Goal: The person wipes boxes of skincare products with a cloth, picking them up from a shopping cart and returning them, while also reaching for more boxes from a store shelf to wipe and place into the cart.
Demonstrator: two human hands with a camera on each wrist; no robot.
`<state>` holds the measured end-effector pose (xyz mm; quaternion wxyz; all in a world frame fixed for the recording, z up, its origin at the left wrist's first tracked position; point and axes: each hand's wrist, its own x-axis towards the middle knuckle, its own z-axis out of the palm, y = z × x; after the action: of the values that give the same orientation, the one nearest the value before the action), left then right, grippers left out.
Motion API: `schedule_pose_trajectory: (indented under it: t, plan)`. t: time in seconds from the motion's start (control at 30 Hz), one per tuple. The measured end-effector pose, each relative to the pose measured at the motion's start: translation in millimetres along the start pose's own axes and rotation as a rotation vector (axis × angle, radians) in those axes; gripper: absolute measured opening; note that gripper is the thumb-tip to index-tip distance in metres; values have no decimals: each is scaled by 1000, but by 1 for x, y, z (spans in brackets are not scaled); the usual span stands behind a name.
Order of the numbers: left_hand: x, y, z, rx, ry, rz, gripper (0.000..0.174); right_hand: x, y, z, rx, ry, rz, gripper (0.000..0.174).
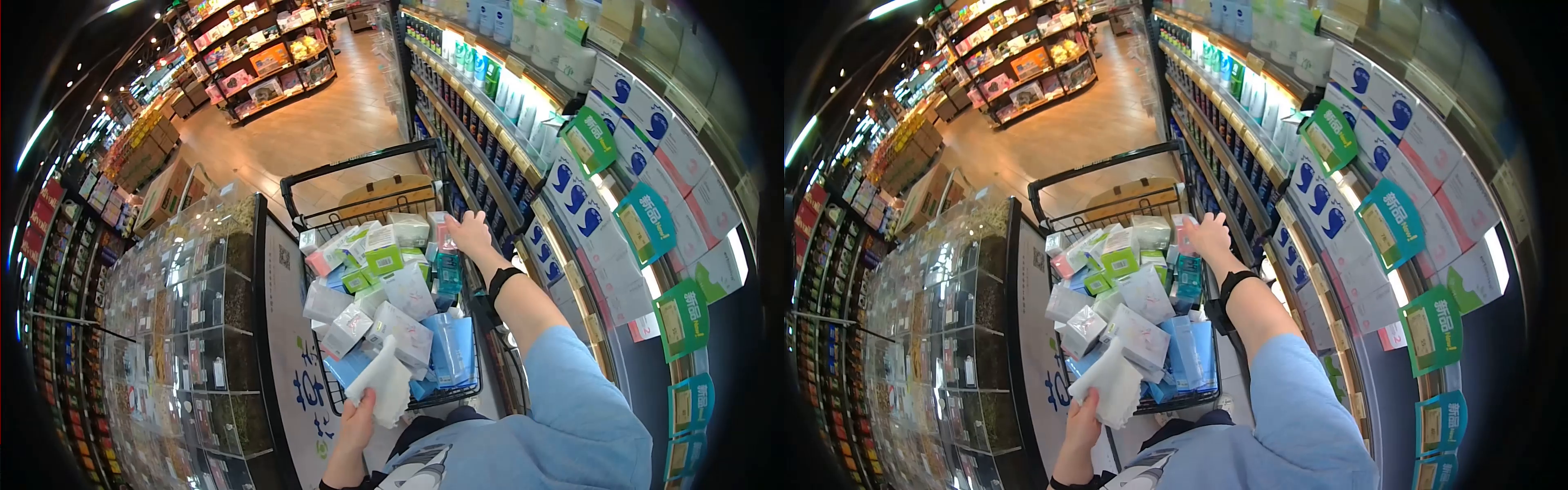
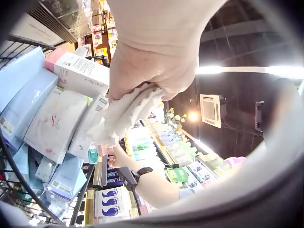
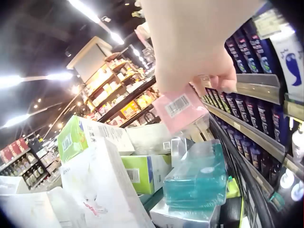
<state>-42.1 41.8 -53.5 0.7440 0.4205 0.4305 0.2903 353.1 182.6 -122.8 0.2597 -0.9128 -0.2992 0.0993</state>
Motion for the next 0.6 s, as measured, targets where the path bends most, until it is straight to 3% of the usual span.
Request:
schedule_pose_trajectory:
  t: [0.07,0.13,0.27,0.33,0.47,0.6]
  plan:
    - [-2,4,2,-53,63,-18,42,-11,12,-3,103,62,-4,54]
    - [3,4,1,-71,35,-27,41,-30,27,-8,324,52,-212,46]
    - [20,13,12,-98,21,0,44,-98,70,-46,374,-42,-488,35]
    - [28,19,26,-126,-8,56,46,-144,89,-87,389,-66,-451,32]
    - [40,21,63,-99,-150,44,46,-214,142,-146,393,141,-345,25]
    - [43,9,97,-50,-319,-32,45,-267,201,-183,346,596,-116,23]
